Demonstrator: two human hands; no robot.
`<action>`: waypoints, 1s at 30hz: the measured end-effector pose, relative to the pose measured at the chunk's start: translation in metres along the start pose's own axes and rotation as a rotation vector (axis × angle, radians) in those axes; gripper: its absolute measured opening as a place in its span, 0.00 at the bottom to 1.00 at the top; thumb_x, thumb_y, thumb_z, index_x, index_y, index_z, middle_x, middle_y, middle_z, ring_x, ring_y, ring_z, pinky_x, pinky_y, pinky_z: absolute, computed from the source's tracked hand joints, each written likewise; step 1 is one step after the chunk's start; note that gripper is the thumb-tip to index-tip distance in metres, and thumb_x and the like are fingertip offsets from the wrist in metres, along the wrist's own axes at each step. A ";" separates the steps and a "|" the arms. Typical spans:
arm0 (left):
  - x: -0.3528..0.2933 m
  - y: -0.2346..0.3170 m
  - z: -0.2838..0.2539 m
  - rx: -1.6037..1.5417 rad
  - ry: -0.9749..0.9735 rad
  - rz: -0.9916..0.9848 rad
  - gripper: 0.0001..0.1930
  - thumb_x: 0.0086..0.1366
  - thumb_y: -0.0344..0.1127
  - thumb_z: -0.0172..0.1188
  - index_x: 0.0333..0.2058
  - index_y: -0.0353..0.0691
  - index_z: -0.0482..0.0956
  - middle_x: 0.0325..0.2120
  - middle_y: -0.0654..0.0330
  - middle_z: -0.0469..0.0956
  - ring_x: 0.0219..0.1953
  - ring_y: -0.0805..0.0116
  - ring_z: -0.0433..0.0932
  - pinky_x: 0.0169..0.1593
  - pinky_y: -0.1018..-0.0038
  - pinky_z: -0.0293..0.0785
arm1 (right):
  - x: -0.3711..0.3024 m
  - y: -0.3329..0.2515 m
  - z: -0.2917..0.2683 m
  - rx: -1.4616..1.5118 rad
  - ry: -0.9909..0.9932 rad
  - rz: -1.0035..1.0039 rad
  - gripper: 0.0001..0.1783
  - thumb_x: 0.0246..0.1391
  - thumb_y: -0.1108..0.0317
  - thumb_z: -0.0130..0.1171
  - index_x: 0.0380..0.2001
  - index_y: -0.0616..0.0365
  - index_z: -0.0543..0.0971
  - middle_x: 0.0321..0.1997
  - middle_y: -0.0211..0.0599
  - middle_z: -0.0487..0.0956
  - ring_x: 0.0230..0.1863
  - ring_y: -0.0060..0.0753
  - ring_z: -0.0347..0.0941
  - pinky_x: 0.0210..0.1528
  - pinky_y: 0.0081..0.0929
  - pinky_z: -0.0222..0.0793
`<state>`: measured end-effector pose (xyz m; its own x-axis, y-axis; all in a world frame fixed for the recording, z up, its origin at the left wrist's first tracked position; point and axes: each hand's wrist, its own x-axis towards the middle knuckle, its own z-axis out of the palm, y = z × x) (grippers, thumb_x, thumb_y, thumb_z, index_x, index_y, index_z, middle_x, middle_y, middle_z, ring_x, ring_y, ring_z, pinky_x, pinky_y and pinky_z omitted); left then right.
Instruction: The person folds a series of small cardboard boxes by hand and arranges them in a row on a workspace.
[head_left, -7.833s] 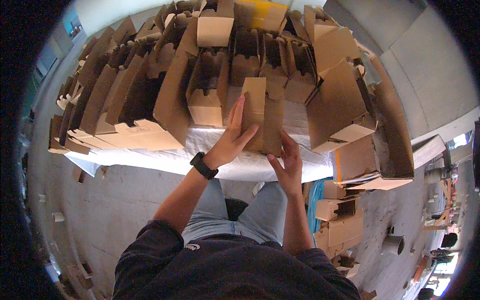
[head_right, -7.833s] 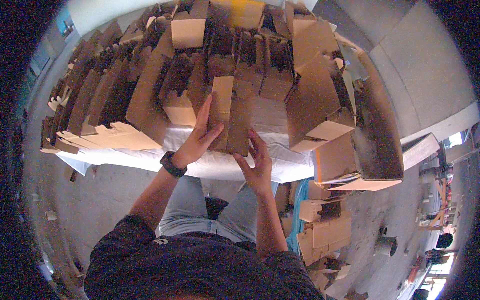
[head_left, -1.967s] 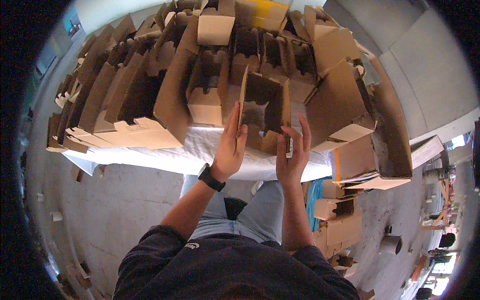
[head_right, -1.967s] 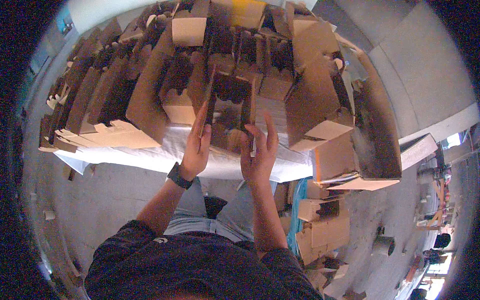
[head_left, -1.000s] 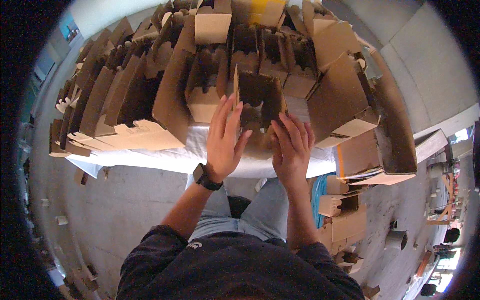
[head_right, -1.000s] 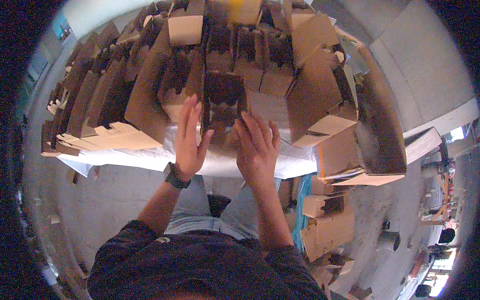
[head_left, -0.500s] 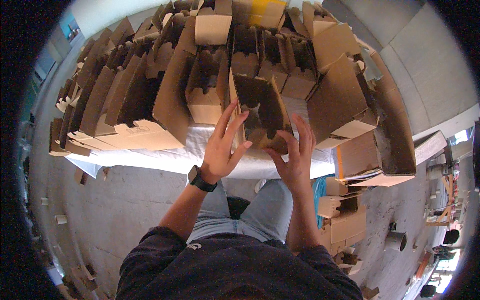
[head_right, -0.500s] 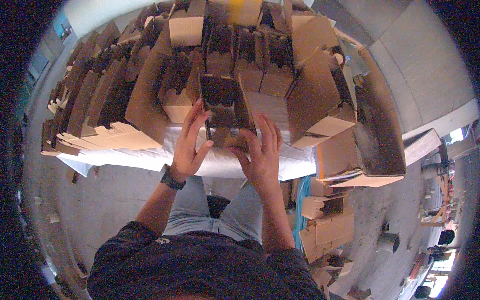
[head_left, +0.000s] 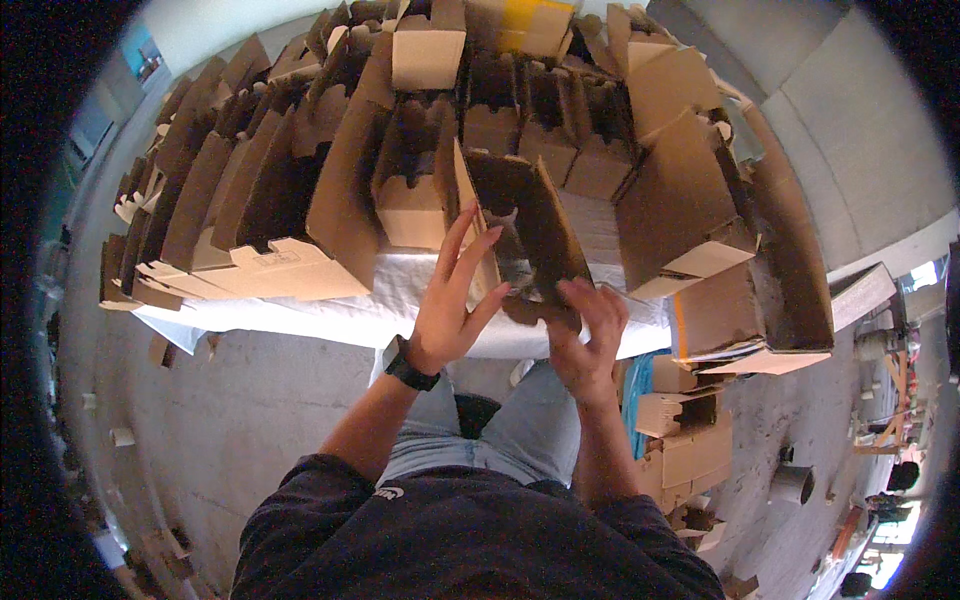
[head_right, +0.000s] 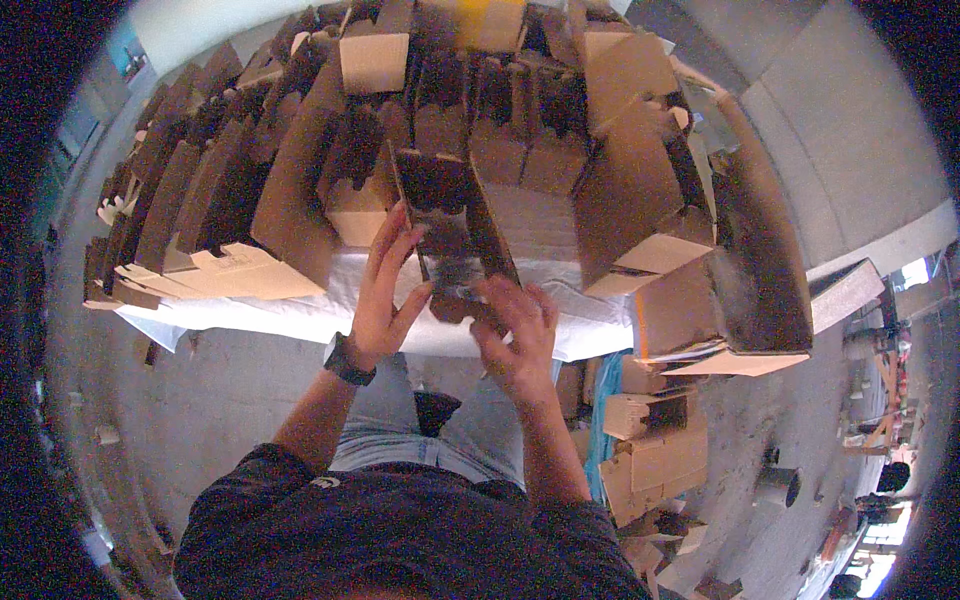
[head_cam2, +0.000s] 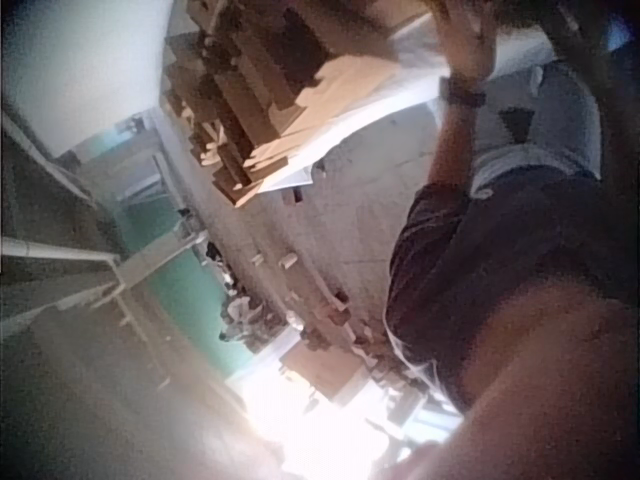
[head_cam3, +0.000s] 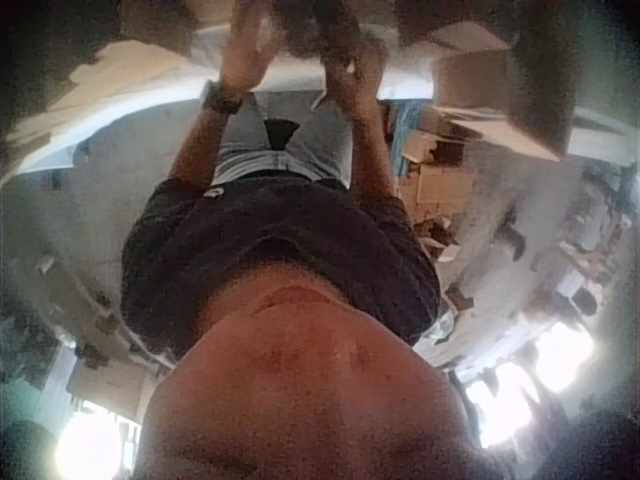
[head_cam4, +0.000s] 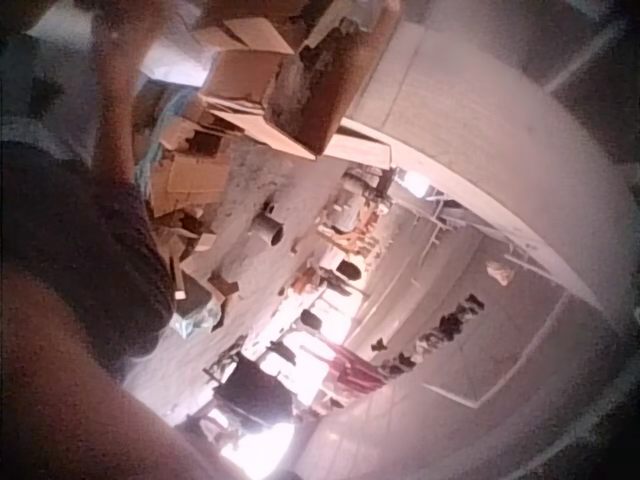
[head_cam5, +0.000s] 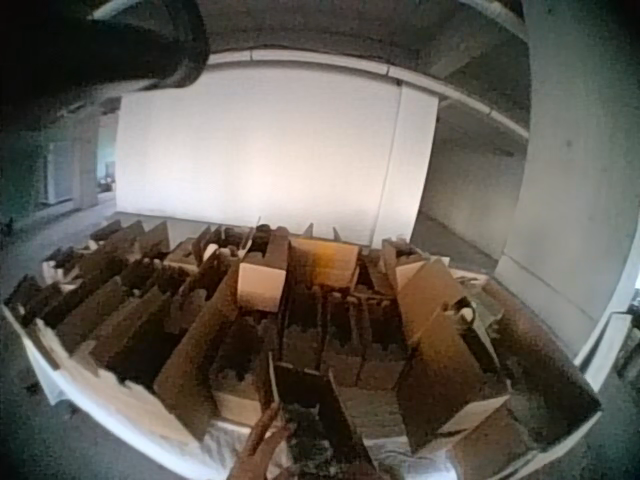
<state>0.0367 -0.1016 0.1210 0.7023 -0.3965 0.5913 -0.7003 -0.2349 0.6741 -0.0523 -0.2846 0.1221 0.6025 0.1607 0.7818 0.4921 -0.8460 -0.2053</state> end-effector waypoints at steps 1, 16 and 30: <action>0.001 0.000 0.001 -0.038 0.003 0.001 0.31 0.57 0.30 0.59 0.60 0.39 0.61 0.66 0.47 0.47 0.68 0.49 0.49 0.66 0.59 0.52 | -0.003 -0.004 -0.001 0.003 -0.030 -0.028 0.19 0.32 0.81 0.69 0.24 0.48 0.71 0.51 0.38 0.77 0.53 0.43 0.73 0.57 0.40 0.60; 0.008 0.010 -0.010 -0.290 -0.144 -0.146 0.42 0.46 0.25 0.69 0.60 0.48 0.59 0.67 0.51 0.39 0.69 0.50 0.44 0.61 0.56 0.64 | 0.017 -0.004 -0.016 0.223 0.009 0.110 0.15 0.58 0.71 0.47 0.48 0.57 0.71 0.48 0.41 0.79 0.49 0.44 0.76 0.58 0.46 0.62; 0.000 0.007 0.001 -0.254 -0.075 -0.107 0.41 0.42 0.27 0.73 0.55 0.43 0.61 0.67 0.46 0.41 0.68 0.46 0.48 0.62 0.60 0.62 | 0.036 -0.002 -0.013 -0.128 0.051 0.335 0.13 0.51 0.82 0.55 0.40 0.56 0.79 0.49 0.40 0.78 0.51 0.41 0.74 0.49 0.33 0.72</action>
<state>0.0318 -0.1046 0.1255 0.7525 -0.4482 0.4825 -0.5612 -0.0530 0.8260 -0.0393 -0.2837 0.1581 0.6835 -0.1594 0.7123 0.1878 -0.9046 -0.3826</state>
